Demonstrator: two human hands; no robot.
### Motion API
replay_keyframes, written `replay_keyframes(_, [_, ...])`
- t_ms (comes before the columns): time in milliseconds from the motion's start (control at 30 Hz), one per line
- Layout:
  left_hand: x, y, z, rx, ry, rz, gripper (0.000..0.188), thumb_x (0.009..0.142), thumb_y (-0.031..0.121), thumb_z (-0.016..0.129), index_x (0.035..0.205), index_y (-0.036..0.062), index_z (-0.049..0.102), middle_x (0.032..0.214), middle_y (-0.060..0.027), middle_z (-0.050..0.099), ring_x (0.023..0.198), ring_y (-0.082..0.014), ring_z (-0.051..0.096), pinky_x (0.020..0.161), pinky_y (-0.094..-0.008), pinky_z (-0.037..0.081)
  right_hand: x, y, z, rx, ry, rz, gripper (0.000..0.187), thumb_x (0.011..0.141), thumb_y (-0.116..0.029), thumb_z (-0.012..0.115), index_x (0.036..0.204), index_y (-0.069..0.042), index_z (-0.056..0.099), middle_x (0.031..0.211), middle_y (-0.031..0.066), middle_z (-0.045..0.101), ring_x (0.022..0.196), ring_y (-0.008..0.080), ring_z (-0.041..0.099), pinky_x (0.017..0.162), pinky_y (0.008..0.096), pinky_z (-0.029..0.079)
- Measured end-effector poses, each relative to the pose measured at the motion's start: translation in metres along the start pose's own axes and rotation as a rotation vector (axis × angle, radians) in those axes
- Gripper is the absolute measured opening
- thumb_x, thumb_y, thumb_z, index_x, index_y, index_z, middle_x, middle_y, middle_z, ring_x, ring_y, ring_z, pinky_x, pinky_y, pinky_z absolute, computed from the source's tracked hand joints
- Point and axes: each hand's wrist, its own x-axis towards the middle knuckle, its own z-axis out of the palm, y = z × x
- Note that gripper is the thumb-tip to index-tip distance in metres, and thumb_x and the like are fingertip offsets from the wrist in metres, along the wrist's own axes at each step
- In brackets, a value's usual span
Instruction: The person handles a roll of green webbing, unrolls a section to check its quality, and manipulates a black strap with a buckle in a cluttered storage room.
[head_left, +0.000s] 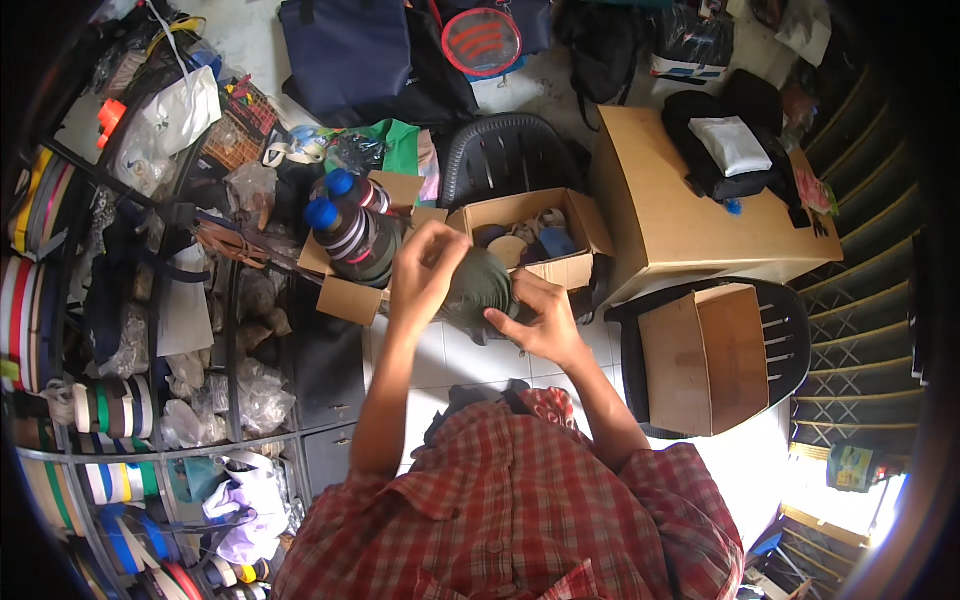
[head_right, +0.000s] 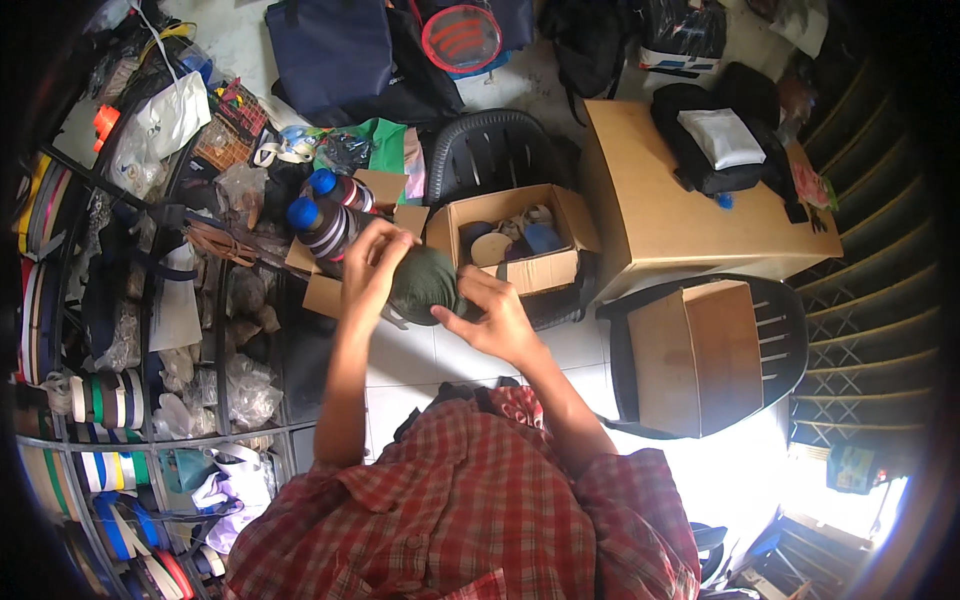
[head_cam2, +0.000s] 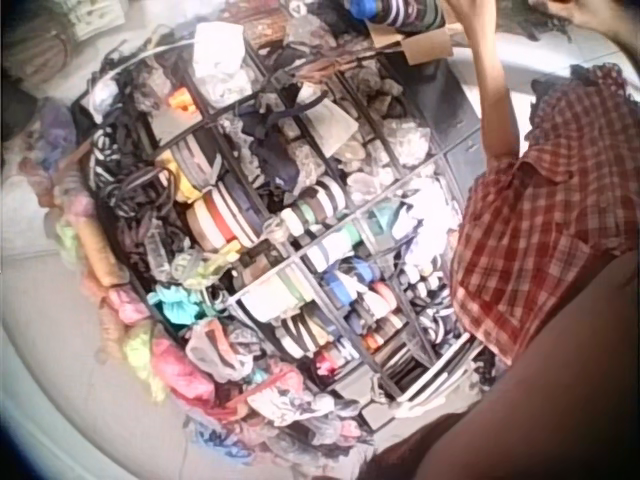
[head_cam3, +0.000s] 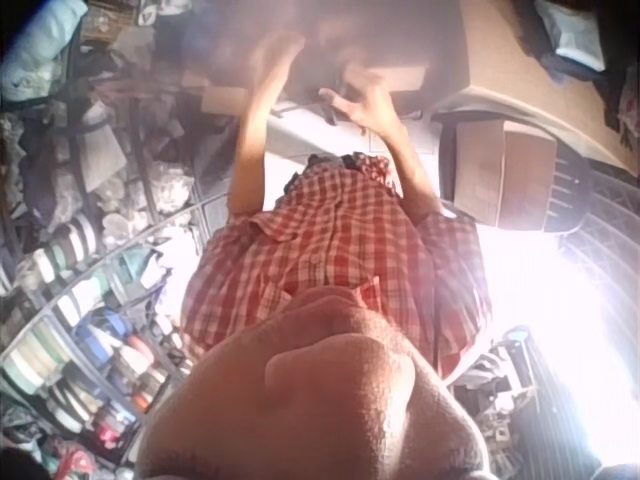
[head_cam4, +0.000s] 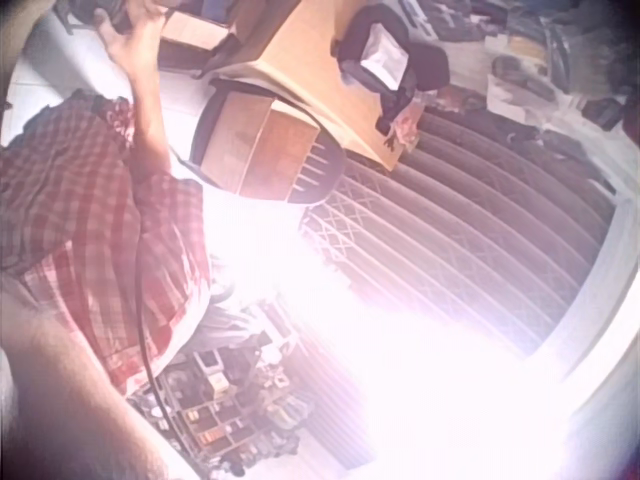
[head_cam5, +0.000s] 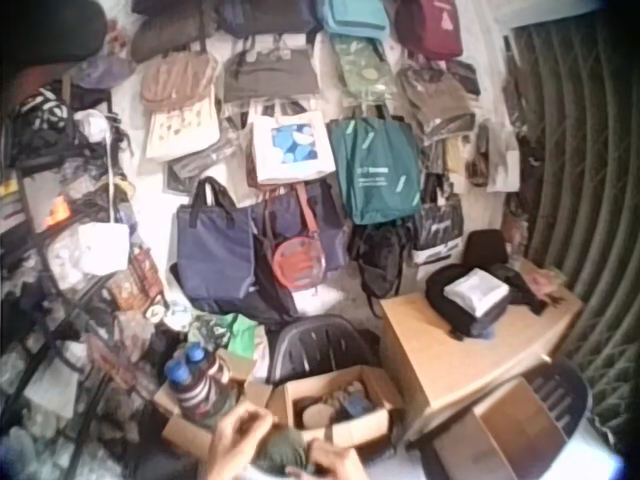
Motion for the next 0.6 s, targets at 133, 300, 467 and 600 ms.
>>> replay_keyframes(133, [0.019,0.037,-0.004,0.349,-0.841,0.317,0.036,0.082,0.03,0.072,0.102,-0.0002,0.065,0.091,-0.0131,0.069,0.089,-0.0256,0.067,0.079,-0.0346,0.049,0.013,0.006,-0.008,0.059,-0.147,-0.106,0.03,0.073,-0.014,0.076,0.075,0.005,0.053,0.073,0.016,0.053,0.066,0.0309,0.053,0.061,0.0396,0.045])
replay_keyframes(300, [0.024,0.028,-0.007,0.456,-0.785,0.21,0.036,0.084,0.032,0.072,0.098,-0.0002,0.066,0.084,-0.0162,0.069,0.078,-0.0271,0.067,0.07,-0.0361,0.049,0.027,0.003,-0.022,-0.101,-0.173,-0.161,0.026,0.072,-0.016,0.077,0.077,0.001,0.057,0.073,0.0113,0.054,0.068,0.0287,0.052,0.067,0.0353,0.04])
replay_keyframes(467, [0.018,0.027,-0.008,0.379,-0.512,0.223,0.029,0.084,0.027,0.072,0.093,-0.0003,0.068,0.085,-0.0135,0.069,0.077,-0.0205,0.067,0.07,-0.0309,0.048,0.031,0.0,-0.028,-0.316,-0.119,-0.192,0.028,0.075,-0.024,0.075,0.08,0.0,0.059,0.083,0.0108,0.06,0.074,0.0292,0.056,0.069,0.038,0.044])
replay_keyframes(600, [0.017,0.028,-0.012,0.371,-0.4,0.198,0.026,0.084,0.024,0.072,0.093,-0.0006,0.069,0.085,-0.0123,0.07,0.078,-0.019,0.067,0.072,-0.03,0.049,0.028,0.002,-0.026,-0.459,-0.043,-0.206,0.028,0.078,-0.027,0.073,0.084,-0.001,0.062,0.091,0.0099,0.062,0.08,0.029,0.058,0.07,0.04,0.048])
